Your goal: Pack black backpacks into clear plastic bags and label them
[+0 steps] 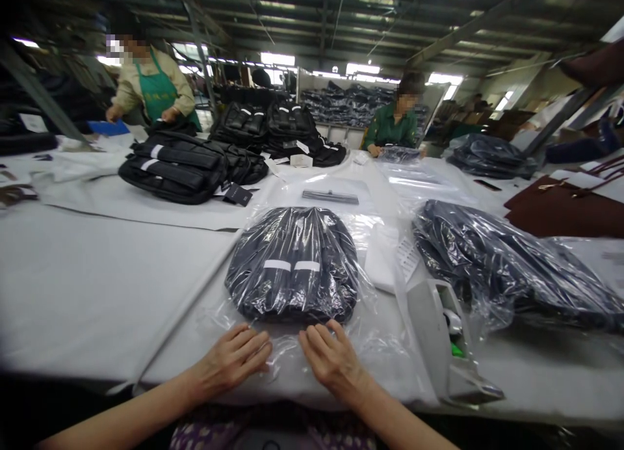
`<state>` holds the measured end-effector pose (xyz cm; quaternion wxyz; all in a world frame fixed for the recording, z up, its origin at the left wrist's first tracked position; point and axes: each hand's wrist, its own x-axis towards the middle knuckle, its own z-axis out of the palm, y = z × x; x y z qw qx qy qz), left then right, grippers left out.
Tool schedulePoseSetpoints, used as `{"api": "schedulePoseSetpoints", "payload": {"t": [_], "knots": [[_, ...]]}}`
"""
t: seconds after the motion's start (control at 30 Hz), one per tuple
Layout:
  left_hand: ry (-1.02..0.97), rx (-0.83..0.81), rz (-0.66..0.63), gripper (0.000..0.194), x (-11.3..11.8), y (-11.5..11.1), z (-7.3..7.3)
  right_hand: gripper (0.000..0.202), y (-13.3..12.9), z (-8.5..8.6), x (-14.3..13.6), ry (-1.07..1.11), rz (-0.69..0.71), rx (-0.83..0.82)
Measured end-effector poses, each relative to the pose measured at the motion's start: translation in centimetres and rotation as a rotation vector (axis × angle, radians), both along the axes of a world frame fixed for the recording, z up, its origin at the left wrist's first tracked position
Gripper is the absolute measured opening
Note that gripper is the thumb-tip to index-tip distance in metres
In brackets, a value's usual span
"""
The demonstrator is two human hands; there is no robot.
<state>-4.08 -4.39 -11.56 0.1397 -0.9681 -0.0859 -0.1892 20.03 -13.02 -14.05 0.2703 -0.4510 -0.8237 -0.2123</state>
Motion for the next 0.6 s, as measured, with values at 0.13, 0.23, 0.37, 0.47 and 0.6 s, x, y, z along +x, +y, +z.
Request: {"api": "schedulePoseSetpoints", "payload": {"t": [0.13, 0.23, 0.37, 0.47, 0.6], "knots": [[-0.044, 0.071, 0.038, 0.026, 0.1, 0.4, 0.7, 0.024, 1.0, 0.8, 1.1, -0.022, 0.116, -0.008], [-0.039, 0.098, -0.049, 0.016, 0.4, 1.0, 1.6, 0.020, 1.4, 1.4, 1.8, -0.068, 0.185, -0.007], [0.037, 0.005, -0.133, 0.012, 0.7, 2.0, 1.5, 0.019, 2.1, 0.9, 2.4, -0.101, 0.268, -0.021], [0.070, -0.240, -0.143, 0.017, 0.8, 2.9, 0.3, 0.018, 2.8, -0.4, 2.8, -0.082, 0.319, -0.049], [0.012, -0.872, 0.045, 0.027, 1.1, 3.9, -0.7, 0.022, 4.2, -1.4, 2.9, 0.142, 0.389, -0.170]]}}
